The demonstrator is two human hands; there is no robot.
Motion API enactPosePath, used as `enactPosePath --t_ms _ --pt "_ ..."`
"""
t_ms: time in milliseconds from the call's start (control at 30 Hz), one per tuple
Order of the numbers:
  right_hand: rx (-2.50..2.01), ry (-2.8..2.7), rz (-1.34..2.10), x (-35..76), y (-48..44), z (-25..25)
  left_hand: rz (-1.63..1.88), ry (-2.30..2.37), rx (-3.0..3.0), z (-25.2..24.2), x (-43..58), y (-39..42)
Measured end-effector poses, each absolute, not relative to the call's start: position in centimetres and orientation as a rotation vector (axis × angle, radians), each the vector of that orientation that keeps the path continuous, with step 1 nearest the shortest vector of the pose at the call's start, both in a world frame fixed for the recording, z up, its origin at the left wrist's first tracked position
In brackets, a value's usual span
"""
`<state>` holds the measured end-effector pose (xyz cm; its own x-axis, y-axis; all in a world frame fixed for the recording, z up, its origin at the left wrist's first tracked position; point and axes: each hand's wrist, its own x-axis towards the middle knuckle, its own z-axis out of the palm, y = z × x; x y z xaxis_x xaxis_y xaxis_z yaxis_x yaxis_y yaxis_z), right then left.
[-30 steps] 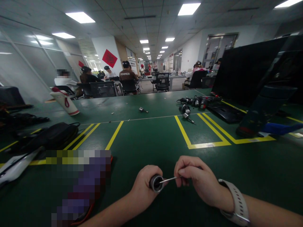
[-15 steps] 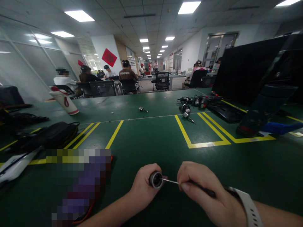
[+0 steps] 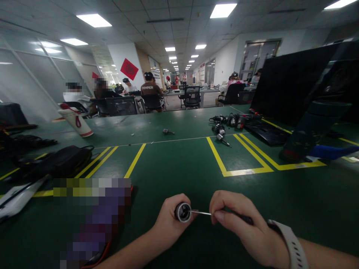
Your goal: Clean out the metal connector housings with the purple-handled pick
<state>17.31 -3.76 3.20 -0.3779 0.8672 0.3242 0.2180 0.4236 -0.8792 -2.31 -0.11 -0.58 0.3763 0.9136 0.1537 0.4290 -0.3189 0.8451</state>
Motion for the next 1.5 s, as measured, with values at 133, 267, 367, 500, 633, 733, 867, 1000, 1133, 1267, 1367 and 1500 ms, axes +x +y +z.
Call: enactPosePath --t_ms 133,267,367,500,633,733,867,1000,1133,1267,1367,1500 --pt "-0.921 -1.828 0.988 16.8 -4.1 3.1 0.855 1.152 1.884 -0.7 -2.4 0.0" --pt "-0.892 -1.876 0.969 16.5 -4.4 3.1 0.849 1.136 1.867 -0.7 -2.4 -0.1" --pt "-0.901 -1.818 1.055 16.6 -4.0 2.7 0.83 1.113 1.85 -0.7 -2.4 -0.1" --pt "-0.891 -1.598 1.248 16.6 -3.1 1.8 0.813 1.095 1.826 -0.6 -2.4 -0.3" --pt "-0.838 -1.388 1.423 16.3 -2.6 1.2 0.807 1.095 1.798 -0.5 -2.5 -0.2" --pt "-0.85 -1.341 1.464 16.2 -2.6 1.3 0.804 1.09 1.779 -0.4 -2.5 -0.1" --pt "-0.897 -1.503 1.311 16.5 -3.0 1.9 0.813 1.088 1.768 -0.4 -2.5 -0.1" --pt "-0.932 -1.76 1.095 16.6 -3.7 2.6 0.83 1.094 1.767 -0.6 -2.5 0.0" --pt "-0.912 -1.843 1.017 16.5 -4.0 2.8 0.835 1.098 1.773 -0.8 -2.4 0.1" --pt "-0.935 -1.748 1.15 16.6 -3.3 2.4 0.828 1.091 1.78 -0.6 -2.4 0.0" --pt "-0.915 -1.543 1.36 16.5 -2.6 2.0 0.815 1.087 1.782 -0.5 -2.4 -0.1" --pt "-0.897 -1.223 1.567 16.1 -2.1 1.8 0.804 1.098 1.777 -0.5 -2.4 -0.1"
